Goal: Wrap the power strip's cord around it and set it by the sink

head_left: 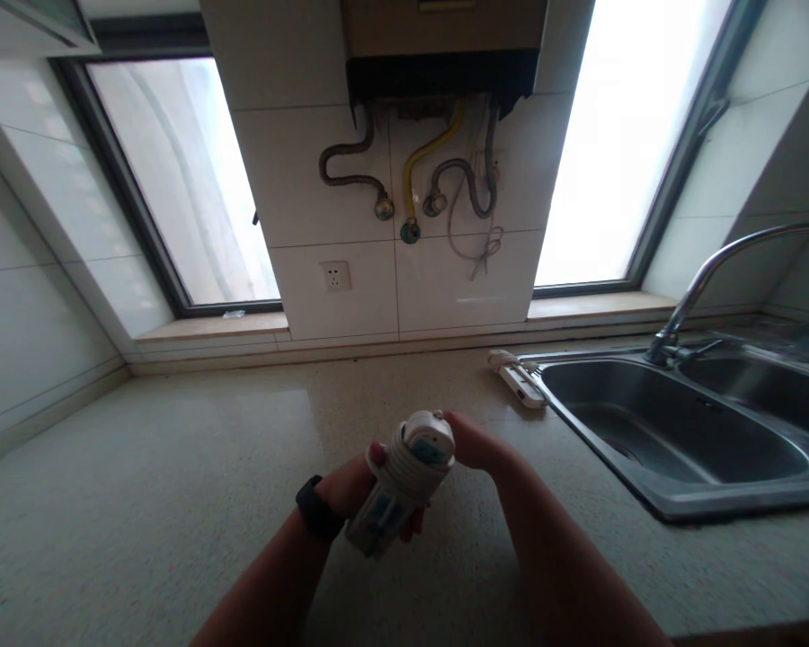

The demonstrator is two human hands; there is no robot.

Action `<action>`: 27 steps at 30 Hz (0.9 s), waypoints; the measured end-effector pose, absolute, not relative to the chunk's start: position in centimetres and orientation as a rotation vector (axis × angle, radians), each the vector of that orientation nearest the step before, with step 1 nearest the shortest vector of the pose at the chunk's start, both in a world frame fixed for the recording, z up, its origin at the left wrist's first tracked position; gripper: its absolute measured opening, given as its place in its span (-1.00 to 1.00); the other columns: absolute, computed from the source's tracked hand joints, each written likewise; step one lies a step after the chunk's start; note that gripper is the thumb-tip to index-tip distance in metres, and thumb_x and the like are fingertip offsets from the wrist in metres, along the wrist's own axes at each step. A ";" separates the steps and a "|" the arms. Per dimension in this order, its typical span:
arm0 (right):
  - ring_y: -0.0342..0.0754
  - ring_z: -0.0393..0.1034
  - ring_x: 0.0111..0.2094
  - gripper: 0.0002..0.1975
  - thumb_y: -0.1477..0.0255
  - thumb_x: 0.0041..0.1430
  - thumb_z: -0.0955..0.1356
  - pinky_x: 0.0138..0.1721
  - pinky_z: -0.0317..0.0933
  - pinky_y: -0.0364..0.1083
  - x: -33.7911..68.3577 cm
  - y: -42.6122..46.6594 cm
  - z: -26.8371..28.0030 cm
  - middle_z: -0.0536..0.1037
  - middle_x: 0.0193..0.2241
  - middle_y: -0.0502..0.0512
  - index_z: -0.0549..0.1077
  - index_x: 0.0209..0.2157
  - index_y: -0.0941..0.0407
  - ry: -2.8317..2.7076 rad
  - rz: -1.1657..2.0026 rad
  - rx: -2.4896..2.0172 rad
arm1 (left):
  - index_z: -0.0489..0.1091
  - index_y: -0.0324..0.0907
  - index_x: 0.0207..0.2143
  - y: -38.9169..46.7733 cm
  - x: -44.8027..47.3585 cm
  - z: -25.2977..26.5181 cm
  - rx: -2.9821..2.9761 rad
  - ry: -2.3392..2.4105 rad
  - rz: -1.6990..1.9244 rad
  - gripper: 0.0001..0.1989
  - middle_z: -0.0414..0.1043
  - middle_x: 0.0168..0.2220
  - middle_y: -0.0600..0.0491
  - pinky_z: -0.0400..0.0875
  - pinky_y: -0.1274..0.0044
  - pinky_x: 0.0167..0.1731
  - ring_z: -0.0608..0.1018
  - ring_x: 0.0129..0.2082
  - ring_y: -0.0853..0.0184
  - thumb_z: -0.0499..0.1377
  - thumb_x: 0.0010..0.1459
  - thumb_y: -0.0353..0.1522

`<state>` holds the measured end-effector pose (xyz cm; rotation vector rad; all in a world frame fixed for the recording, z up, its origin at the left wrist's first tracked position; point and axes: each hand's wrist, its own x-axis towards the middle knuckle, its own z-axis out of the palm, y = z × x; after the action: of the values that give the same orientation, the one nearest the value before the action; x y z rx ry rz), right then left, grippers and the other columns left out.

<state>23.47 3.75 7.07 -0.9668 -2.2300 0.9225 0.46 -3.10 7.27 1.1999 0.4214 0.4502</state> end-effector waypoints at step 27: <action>-0.18 0.18 -0.44 -0.69 0.26 0.32 0.21 -0.43 0.08 -0.20 25.3 5.8 5.1 0.36 -0.43 0.03 0.41 -0.30 0.21 -2.108 0.973 -1.179 | 0.41 -0.38 -0.14 -1.9 1.2 7.0 0.947 0.533 0.825 -0.12 0.39 -0.28 -0.15 0.42 0.47 -0.32 0.50 -0.39 0.30 0.06 -0.01 0.30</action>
<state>25.26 5.79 5.09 -1.1789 -2.1076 0.9729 1.17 -1.85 6.96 0.9472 0.5326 0.8246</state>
